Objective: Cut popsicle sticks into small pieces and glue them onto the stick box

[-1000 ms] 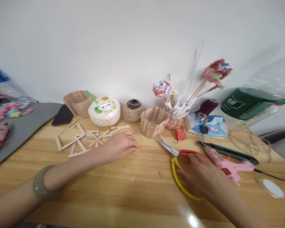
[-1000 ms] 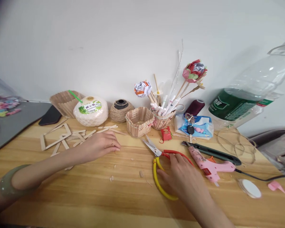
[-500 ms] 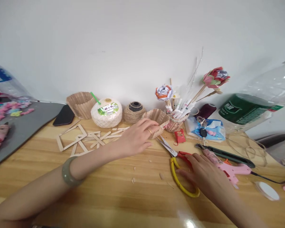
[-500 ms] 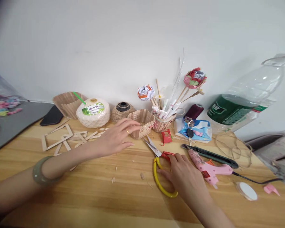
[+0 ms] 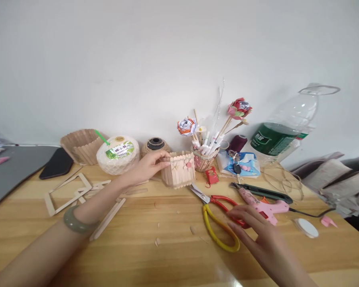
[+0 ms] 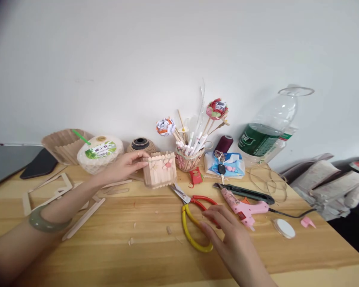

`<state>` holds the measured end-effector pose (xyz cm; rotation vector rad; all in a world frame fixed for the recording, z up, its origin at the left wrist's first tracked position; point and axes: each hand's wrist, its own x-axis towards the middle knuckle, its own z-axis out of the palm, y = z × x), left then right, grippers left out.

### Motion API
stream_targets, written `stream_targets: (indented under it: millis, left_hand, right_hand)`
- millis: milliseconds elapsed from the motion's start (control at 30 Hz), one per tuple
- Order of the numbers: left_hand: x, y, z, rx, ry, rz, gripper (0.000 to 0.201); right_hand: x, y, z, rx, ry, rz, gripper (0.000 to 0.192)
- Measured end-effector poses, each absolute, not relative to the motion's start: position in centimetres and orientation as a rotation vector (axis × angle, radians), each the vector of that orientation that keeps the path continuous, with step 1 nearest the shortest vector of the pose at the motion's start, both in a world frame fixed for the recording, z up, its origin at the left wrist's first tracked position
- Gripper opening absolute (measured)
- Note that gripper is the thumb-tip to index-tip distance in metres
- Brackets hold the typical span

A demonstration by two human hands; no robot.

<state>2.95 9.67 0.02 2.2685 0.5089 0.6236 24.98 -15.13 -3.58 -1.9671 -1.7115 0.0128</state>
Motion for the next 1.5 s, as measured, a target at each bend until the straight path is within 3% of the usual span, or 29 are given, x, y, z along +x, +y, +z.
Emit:
stream_targets:
  millis: [700,1067,1300,1500]
  left_hand:
    - [0.6,9.5,-2.2,1.648,0.464,0.626,0.023]
    - [0.5,9.9,-3.1,1.572,0.549,0.774,0.019]
    - [0.8,9.7,-3.3,1.587,0.585,0.841,0.022]
    - [0.8,9.8,-3.8,1.58,0.601,0.889,0.022]
  right_hand:
    - [26.2,-15.2,-3.8,-2.029,-1.595,0.07,0.037]
    - [25.8,-14.9,-6.9,-2.112,-1.889,-0.255,0.03]
    - [25.4,-15.9,-8.3,-2.115,-1.995,-0.462,0.043]
    - [24.0,-15.7,-8.6,-2.303,-1.937,-0.52,0.043]
